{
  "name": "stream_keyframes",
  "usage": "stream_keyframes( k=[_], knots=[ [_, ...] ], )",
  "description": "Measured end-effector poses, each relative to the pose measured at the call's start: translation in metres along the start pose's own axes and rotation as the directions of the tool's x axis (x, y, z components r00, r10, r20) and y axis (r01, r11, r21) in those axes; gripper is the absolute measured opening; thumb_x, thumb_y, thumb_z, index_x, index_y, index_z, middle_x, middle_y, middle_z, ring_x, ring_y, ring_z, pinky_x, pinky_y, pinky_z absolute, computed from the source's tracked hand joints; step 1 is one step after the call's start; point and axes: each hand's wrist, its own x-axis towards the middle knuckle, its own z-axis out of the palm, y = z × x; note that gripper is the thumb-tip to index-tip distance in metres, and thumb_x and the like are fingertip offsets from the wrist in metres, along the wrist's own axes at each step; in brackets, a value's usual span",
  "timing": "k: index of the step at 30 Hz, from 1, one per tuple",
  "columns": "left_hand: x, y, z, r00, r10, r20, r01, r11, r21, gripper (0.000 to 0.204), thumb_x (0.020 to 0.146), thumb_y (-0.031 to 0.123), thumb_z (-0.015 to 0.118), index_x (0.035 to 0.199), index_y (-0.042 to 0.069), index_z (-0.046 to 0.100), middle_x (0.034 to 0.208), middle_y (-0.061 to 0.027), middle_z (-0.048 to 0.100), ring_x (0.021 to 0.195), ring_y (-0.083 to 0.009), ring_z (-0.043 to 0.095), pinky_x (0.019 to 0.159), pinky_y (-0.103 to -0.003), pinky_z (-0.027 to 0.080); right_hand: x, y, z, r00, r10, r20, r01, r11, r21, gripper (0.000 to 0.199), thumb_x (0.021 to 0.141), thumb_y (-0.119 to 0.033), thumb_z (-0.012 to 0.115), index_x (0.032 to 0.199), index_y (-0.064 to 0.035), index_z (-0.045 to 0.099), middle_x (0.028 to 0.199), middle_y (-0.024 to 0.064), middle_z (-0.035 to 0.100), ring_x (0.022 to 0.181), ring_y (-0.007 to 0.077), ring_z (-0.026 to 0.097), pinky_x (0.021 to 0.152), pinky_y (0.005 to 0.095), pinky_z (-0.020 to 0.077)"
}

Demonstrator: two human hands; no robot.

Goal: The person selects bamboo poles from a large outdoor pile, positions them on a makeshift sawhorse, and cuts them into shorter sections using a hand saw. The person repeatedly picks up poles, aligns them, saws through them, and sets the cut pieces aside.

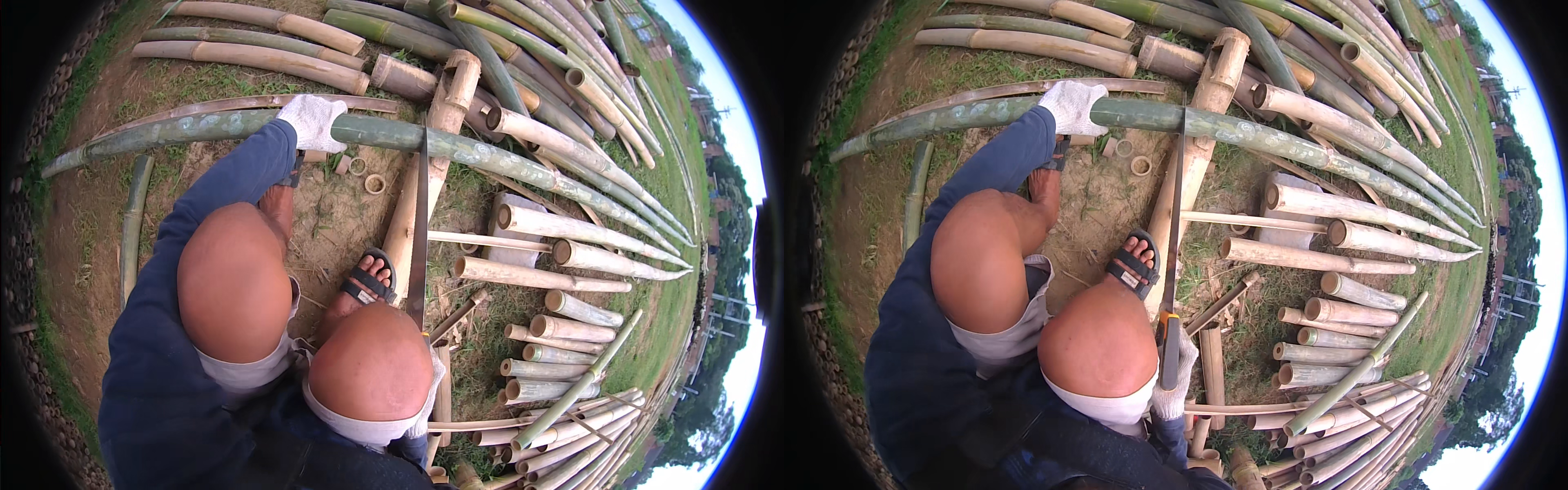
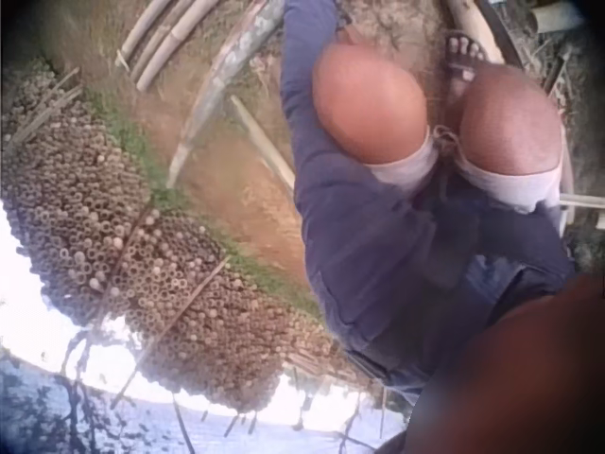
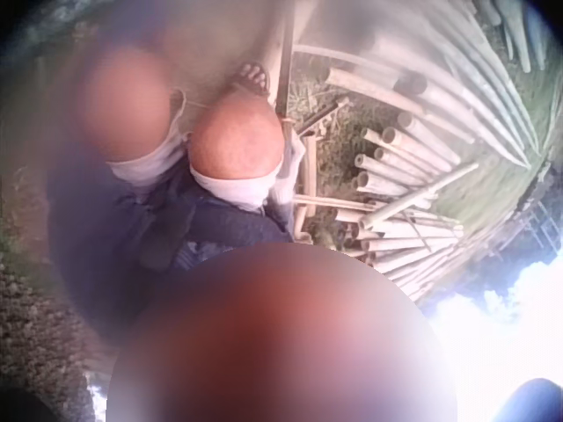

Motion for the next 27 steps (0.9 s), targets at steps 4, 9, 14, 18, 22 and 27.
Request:
stream_keyframes(
  k=[4,9,14,18,22,27],
  knots=[
    [-0.001,0.002,0.004,1.000,0.001,-0.016,-0.001,1.000,-0.004,0.069,0.082,0.059,0.086,0.129,0.010,0.071,0.117,-0.0224,0.081,0.108,-0.0412,0.080,0.098,-0.053,0.063,0.047,-0.008,0.010,1.000,0.020,0.019,-0.016,0.981,-0.191,0.051,0.098,-0.006,0.075,0.147,0.0028,0.062,0.135,0.0200,0.068,0.125,0.0330,0.068,0.110,0.0446,0.0523],
    [-0.009,0.011,-0.002,0.999,-0.047,0.006,0.046,0.998,0.034,0.070,0.083,0.061,0.084,0.129,0.010,0.070,0.115,-0.0229,0.081,0.108,-0.0409,0.079,0.097,-0.053,0.063,0.230,-0.010,0.092,0.837,-0.548,0.009,0.546,0.833,-0.083,0.049,0.104,-0.005,0.069,0.151,-0.0006,0.055,0.145,0.0216,0.061,0.132,0.0368,0.065,0.114,0.0438,0.0506],
    [-0.009,0.014,-0.009,0.999,-0.038,0.002,0.038,0.999,-0.001,0.067,0.082,0.060,0.086,0.128,0.014,0.073,0.114,-0.0201,0.082,0.105,-0.0419,0.079,0.095,-0.054,0.063,0.178,-0.006,0.070,0.864,-0.502,0.040,0.502,0.849,-0.166,0.048,0.101,-0.006,0.072,0.147,0.0005,0.058,0.136,0.0217,0.065,0.124,0.0375,0.069,0.109,0.0446,0.0537],
    [-0.007,0.012,-0.010,1.000,-0.006,0.020,0.006,1.000,0.007,0.067,0.083,0.059,0.085,0.128,0.011,0.072,0.119,-0.0208,0.080,0.110,-0.0406,0.078,0.098,-0.053,0.062,0.035,0.009,0.011,0.988,-0.096,0.120,0.099,0.995,-0.019,0.044,0.090,-0.006,0.076,0.132,0.0073,0.073,0.115,0.0193,0.079,0.106,0.0345,0.077,0.101,0.0450,0.0591],
    [-0.007,0.013,-0.010,1.000,-0.007,-0.004,0.007,1.000,0.000,0.066,0.083,0.060,0.085,0.125,0.011,0.072,0.117,-0.0207,0.081,0.109,-0.0410,0.078,0.097,-0.053,0.062,0.039,0.013,0.011,0.982,-0.143,0.125,0.163,0.971,-0.175,0.054,0.090,-0.001,0.073,0.143,0.0045,0.067,0.129,0.0240,0.072,0.121,0.0357,0.073,0.107,0.0433,0.0555],
    [-0.011,0.020,-0.014,0.998,-0.057,0.000,0.057,0.998,0.018,0.064,0.083,0.061,0.084,0.123,0.011,0.072,0.114,-0.0201,0.081,0.108,-0.0416,0.079,0.096,-0.054,0.062,0.227,-0.006,0.087,0.847,-0.531,0.039,0.532,0.847,-0.021,0.054,0.102,-0.004,0.071,0.152,-0.0007,0.052,0.145,0.0209,0.062,0.135,0.0358,0.064,0.118,0.0441,0.0490]
  ],
)
